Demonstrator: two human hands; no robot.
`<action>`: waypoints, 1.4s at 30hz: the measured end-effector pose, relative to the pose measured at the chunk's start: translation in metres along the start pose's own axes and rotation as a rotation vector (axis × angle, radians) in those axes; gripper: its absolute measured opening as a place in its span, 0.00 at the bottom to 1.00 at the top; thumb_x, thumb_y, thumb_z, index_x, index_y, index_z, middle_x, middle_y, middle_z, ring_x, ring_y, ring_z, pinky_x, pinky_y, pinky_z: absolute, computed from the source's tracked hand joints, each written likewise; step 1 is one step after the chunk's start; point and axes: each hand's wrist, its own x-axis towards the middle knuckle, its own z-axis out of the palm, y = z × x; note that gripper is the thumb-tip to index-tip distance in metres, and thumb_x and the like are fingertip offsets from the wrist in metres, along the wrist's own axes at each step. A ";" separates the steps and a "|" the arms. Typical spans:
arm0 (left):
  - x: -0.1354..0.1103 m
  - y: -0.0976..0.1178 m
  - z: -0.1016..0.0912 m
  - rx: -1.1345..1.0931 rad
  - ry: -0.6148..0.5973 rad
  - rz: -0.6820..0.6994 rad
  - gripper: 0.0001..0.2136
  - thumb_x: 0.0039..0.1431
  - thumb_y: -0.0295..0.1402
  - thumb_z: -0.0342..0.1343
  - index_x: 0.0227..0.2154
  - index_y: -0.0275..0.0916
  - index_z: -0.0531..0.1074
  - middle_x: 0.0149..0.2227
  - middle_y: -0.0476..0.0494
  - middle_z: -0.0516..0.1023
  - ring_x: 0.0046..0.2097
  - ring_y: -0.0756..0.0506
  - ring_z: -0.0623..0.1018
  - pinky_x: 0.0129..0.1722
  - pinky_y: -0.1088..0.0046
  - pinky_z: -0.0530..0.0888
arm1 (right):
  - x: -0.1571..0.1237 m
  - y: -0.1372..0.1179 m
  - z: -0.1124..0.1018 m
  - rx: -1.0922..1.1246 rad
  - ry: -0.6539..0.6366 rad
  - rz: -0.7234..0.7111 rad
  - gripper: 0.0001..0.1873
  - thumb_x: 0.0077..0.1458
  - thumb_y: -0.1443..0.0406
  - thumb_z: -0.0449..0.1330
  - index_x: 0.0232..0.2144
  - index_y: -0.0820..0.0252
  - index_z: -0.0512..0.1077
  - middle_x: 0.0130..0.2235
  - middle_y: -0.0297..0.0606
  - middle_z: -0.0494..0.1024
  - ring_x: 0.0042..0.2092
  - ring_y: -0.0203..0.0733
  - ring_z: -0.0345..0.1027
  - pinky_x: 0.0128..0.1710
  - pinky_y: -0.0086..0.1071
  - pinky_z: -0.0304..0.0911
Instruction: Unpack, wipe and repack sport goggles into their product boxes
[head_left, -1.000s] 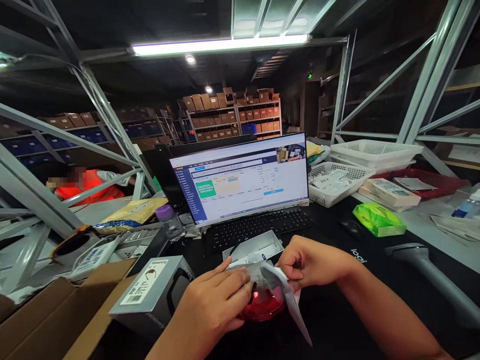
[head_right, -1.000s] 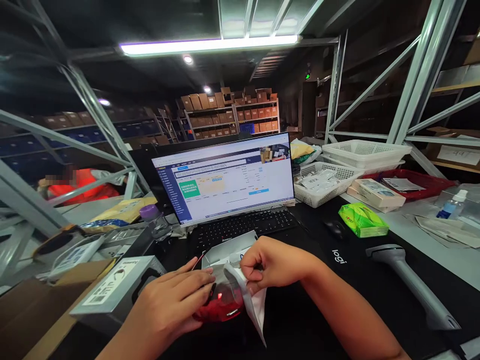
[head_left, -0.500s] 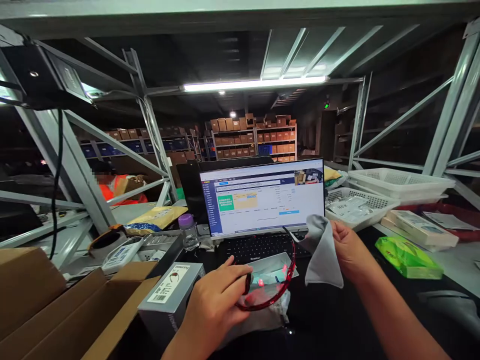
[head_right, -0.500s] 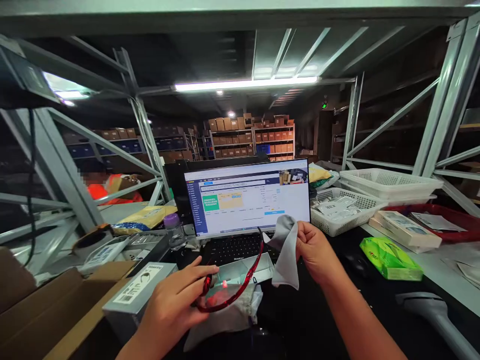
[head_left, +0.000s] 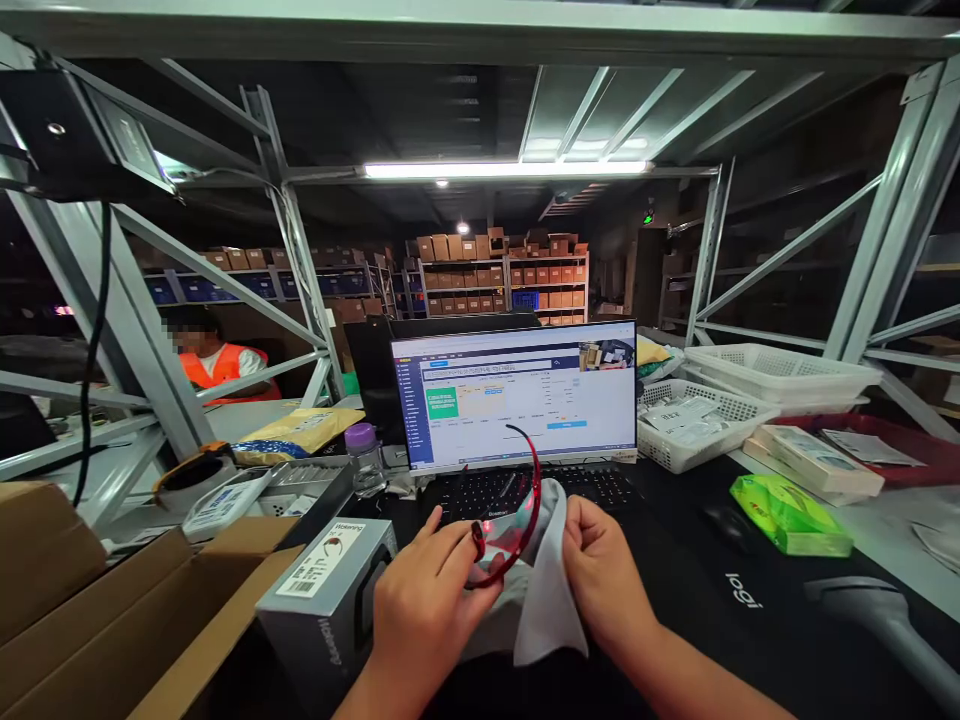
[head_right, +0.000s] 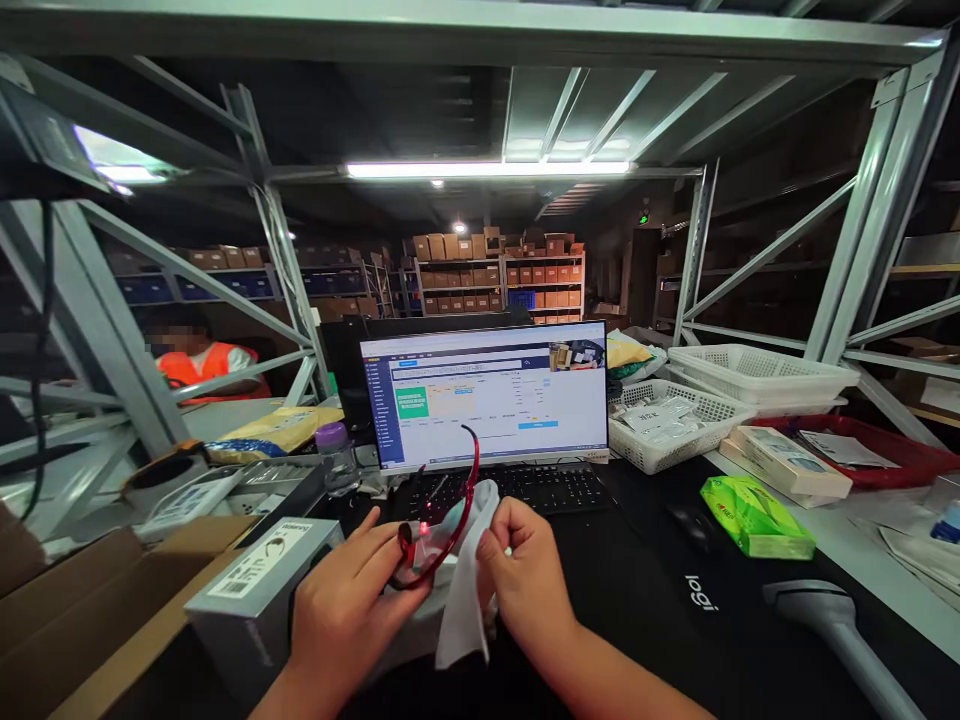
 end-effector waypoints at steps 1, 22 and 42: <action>-0.003 0.006 0.003 0.023 0.002 -0.020 0.02 0.61 0.29 0.58 0.36 0.38 0.72 0.34 0.43 0.82 0.34 0.45 0.82 0.50 0.57 0.80 | -0.005 0.000 0.006 -0.027 0.002 -0.011 0.25 0.50 0.53 0.65 0.20 0.54 0.53 0.20 0.26 0.58 0.23 0.32 0.48 0.23 0.27 0.50; 0.009 0.032 -0.028 -0.029 -0.295 0.096 0.27 0.62 0.21 0.49 0.65 0.34 0.59 0.64 0.37 0.68 0.69 0.38 0.62 0.71 0.49 0.46 | -0.007 -0.021 -0.016 -0.511 -0.477 -0.273 0.19 0.56 0.63 0.64 0.21 0.57 0.58 0.22 0.27 0.64 0.25 0.32 0.53 0.26 0.27 0.51; 0.006 0.018 -0.012 -0.157 -0.064 0.041 0.13 0.52 0.28 0.59 0.42 0.36 0.75 0.37 0.41 0.84 0.39 0.42 0.84 0.47 0.58 0.82 | -0.016 -0.035 -0.020 -0.737 -0.502 -0.282 0.15 0.55 0.68 0.65 0.23 0.59 0.63 0.23 0.26 0.66 0.25 0.32 0.53 0.26 0.27 0.44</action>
